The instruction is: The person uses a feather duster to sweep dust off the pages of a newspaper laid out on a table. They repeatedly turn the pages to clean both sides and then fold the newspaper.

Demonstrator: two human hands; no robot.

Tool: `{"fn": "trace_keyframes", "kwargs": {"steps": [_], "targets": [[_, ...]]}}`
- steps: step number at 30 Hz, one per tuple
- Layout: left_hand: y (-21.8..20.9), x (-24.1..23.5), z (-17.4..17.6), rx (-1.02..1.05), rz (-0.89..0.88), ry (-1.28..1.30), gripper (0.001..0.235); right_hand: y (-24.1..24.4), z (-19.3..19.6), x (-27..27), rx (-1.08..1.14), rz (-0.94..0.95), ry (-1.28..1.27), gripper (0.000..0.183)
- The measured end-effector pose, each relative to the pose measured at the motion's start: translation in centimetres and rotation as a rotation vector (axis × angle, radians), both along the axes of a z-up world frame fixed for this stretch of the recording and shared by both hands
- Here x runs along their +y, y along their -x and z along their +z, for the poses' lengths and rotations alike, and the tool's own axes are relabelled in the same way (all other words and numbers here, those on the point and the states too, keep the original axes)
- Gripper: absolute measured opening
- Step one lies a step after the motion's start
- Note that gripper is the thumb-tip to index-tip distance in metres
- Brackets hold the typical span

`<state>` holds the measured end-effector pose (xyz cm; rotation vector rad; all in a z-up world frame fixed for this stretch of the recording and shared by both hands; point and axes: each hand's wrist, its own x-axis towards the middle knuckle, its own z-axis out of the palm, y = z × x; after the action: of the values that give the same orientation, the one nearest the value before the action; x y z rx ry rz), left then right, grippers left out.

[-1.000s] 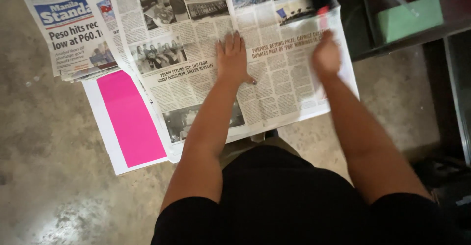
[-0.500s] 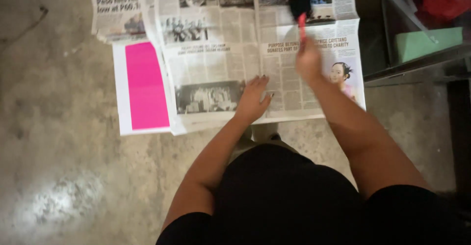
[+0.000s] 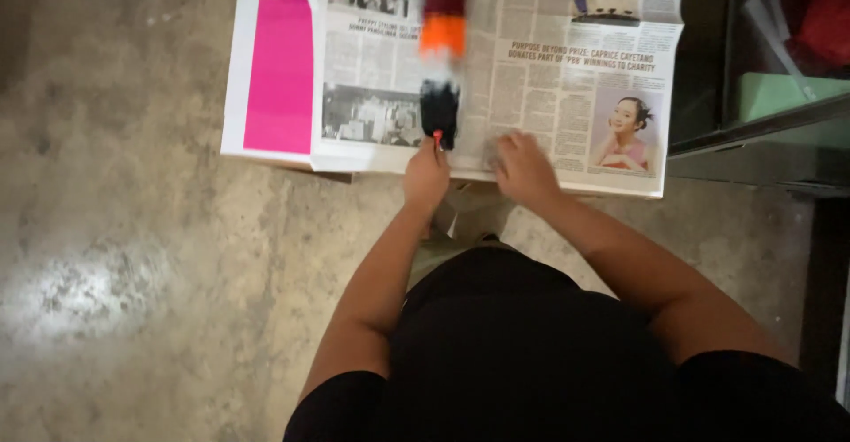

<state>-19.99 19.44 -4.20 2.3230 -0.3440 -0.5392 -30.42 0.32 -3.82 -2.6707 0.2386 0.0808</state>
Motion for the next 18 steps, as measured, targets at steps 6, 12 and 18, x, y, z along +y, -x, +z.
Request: {"fn": "trace_keyframes", "kwargs": {"steps": [6,12,18], "targets": [[-0.3,5.0,0.0,-0.097,-0.067,-0.399,0.031,-0.9,0.2,0.9,-0.113,0.196,0.252,0.048],[-2.2,12.7,-6.6,-0.090,0.211,-0.494,0.045,-1.5,1.0,1.6,0.047,0.176,0.260,0.047],[2.3,11.3,-5.1,-0.554,-0.098,-0.536,0.039,-2.1,1.3,1.5,0.113,0.185,0.259,0.046]]}}
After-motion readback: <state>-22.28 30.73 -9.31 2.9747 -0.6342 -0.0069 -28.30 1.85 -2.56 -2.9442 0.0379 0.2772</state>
